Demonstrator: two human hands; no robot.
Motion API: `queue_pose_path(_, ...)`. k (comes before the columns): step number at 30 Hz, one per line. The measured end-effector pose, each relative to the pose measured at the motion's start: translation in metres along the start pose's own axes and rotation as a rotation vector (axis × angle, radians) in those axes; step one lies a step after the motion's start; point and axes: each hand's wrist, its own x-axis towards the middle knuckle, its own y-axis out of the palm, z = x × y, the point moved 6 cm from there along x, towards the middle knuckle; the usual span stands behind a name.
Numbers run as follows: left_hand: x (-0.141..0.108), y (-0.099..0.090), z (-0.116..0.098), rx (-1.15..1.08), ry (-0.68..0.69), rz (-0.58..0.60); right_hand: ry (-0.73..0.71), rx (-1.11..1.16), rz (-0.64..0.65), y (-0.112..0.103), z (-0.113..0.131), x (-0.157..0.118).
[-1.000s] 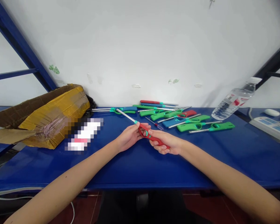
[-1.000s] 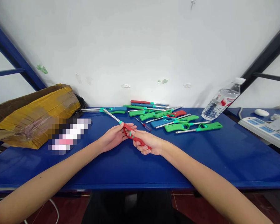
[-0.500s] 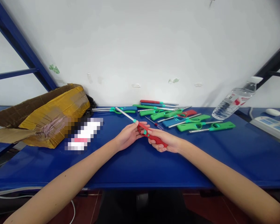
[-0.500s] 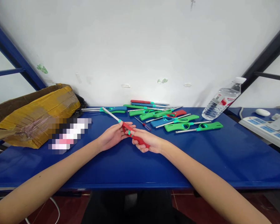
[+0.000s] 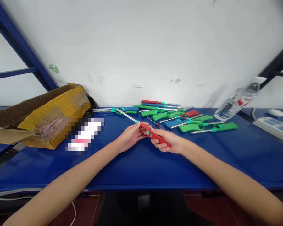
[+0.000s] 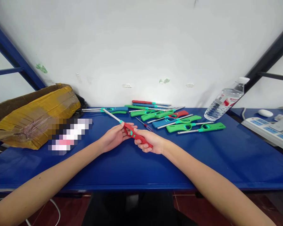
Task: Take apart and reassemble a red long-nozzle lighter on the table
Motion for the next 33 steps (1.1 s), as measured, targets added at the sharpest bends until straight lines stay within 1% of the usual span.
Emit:
queue_pose_path(4, -0.0003, 0.0006, 0.0006, 0.008, 0.0, 0.006, -0.002, -0.048, -0.015, 0.002, -0.0002, -0.0016)
queue_pose_path(9, -0.0009, -0.0005, -0.002, -0.001, 0.008, -0.009, -0.124, -0.103, -0.048, -0.0009, 0.0037, 0.0009)
queue_pose_path(14, -0.0004, -0.002, -0.0034, 0.011, 0.022, -0.015, -0.133, -0.106, -0.07, -0.0035, 0.0051, 0.0006)
queue_pose_path(16, 0.0, -0.0026, -0.0039, 0.017, 0.034, -0.011, -0.144, -0.097, -0.057, -0.0034, 0.006, 0.0)
queue_pose_path(18, 0.0002, -0.0028, -0.0042, 0.024, 0.039, -0.003, -0.139, -0.068, -0.022, -0.0026, 0.0055, 0.0001)
queue_pose_path(22, -0.0002, -0.0017, -0.004, 0.026, 0.032, 0.012, -0.066, 0.001, 0.024, -0.0013, 0.0015, 0.0009)
queue_pose_path(27, -0.0005, -0.0014, -0.0022, 0.044, 0.017, 0.012, -0.022, -0.037, 0.001, 0.0012, -0.0004, 0.0003)
queue_pose_path(33, 0.0004, -0.0023, -0.0002, 0.061, 0.008, 0.022, -0.062, -0.087, -0.026, 0.0029, -0.0006, -0.0019)
